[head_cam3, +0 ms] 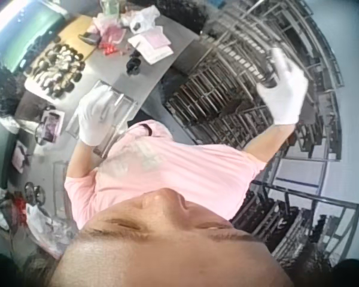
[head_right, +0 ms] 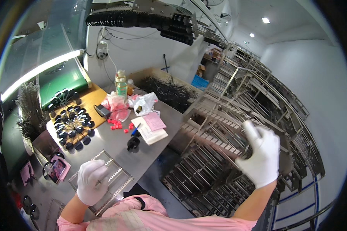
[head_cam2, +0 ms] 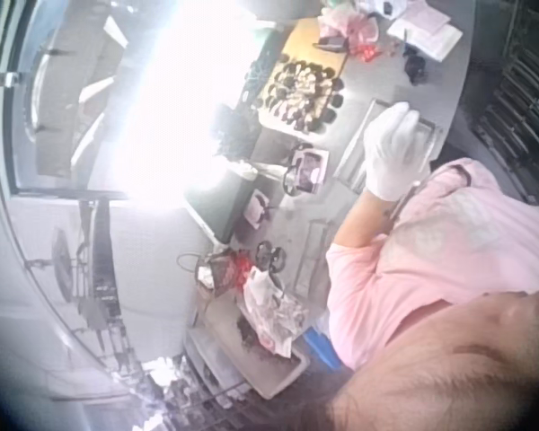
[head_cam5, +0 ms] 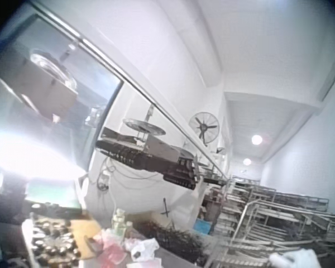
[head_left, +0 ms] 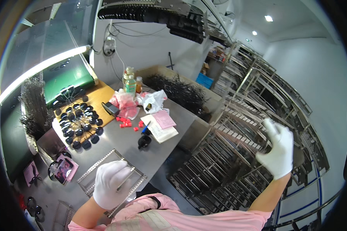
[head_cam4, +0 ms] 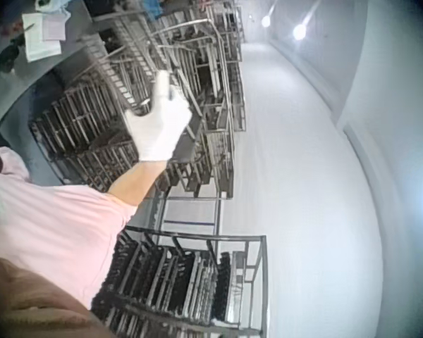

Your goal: The person assembles black decorative items by attaching round heads to wire stems and placing them into metal racks. They repeatedly pick up stems and heads, connect them, and arrange the finished units on a workbench with other craft supplies.

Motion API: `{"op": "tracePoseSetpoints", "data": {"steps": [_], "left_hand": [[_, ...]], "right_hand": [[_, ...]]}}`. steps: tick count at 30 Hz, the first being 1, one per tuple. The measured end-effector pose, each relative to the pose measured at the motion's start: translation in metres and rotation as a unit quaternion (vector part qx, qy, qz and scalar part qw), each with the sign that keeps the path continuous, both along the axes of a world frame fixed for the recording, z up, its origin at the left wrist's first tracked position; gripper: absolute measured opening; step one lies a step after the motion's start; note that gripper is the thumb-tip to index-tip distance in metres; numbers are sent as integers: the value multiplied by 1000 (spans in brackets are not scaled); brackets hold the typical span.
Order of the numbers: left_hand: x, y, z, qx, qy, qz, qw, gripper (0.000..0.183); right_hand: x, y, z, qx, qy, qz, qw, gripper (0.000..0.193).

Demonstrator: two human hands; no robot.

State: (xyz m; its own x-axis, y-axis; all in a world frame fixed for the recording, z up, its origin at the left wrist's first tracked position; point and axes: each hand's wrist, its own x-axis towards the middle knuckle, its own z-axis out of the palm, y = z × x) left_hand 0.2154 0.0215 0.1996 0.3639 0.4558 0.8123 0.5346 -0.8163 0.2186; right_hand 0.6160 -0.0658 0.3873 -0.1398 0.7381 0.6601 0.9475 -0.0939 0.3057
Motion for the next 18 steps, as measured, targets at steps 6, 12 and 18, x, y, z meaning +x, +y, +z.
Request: {"op": "tracePoseSetpoints", "data": {"steps": [6, 12, 18], "left_hand": [[-2, -3, -22, -6, 6, -16, 1000, 48], [-42, -6, -35, -44, -6, 58, 997, 40], [-125, -2, -90, -121, -3, 143, 982, 26]], "right_hand": [[84, 11, 29, 84, -4, -42, 996, 81], [153, 63, 33, 51, 79, -36, 995, 80], [204, 112, -19, 158, -112, -201, 960, 97]]}}
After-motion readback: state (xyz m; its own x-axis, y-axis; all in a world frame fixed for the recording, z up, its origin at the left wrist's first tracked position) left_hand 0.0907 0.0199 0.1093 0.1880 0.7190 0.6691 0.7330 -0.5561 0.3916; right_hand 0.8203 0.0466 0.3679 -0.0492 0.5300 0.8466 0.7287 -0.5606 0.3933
